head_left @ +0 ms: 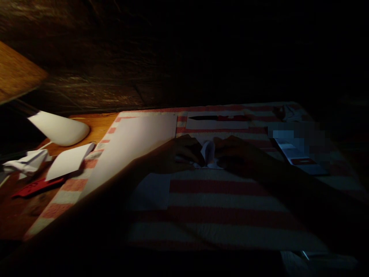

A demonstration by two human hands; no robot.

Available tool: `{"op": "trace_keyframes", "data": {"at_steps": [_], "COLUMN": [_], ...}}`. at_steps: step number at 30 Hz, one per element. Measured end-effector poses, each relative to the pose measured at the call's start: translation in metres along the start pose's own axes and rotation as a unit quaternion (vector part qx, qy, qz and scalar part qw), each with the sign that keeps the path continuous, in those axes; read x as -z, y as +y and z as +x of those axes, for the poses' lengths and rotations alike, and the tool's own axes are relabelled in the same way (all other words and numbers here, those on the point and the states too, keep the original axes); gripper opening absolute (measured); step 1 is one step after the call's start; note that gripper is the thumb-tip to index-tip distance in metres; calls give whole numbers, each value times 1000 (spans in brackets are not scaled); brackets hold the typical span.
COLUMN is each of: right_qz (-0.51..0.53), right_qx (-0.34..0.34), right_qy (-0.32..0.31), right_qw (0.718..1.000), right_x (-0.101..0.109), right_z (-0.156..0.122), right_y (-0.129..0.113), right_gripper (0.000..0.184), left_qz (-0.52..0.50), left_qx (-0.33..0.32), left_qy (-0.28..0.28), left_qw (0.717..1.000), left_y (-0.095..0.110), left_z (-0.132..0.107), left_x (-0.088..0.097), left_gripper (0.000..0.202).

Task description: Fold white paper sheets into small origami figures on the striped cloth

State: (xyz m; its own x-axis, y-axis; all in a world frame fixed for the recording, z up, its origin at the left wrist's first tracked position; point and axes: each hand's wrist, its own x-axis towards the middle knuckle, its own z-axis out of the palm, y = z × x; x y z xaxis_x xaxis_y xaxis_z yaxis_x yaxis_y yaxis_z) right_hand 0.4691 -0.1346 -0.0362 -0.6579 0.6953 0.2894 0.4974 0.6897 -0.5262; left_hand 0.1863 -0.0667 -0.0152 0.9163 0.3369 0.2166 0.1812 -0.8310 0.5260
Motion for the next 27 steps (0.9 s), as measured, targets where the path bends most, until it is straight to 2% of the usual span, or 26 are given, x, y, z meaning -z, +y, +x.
{"op": "trace_keyframes", "data": {"at_steps": [5,12,20,27], "right_qz": [-10,3,19,28], "right_qx": [21,13,17,26], "right_qy": [-1,-15,-18,-20], "right_qw": [1000,1000,999,999], "right_x": [-2,2,8,9], "right_z": [0,2,3,3], "right_y": [4,1,-5,-4], "right_gripper": [26,23,23,23], "left_qz": [-8,-17,12,3], "left_qx": [-6,-10,-13,-37], "left_qy": [-7,9,-27,-14], "left_qw": [1000,1000,999,999], "left_y": [0,2,10,13], "left_z": [2,3,3,5], "left_x": [0,-2,-1,3], "left_gripper": [16,14,23,16]}}
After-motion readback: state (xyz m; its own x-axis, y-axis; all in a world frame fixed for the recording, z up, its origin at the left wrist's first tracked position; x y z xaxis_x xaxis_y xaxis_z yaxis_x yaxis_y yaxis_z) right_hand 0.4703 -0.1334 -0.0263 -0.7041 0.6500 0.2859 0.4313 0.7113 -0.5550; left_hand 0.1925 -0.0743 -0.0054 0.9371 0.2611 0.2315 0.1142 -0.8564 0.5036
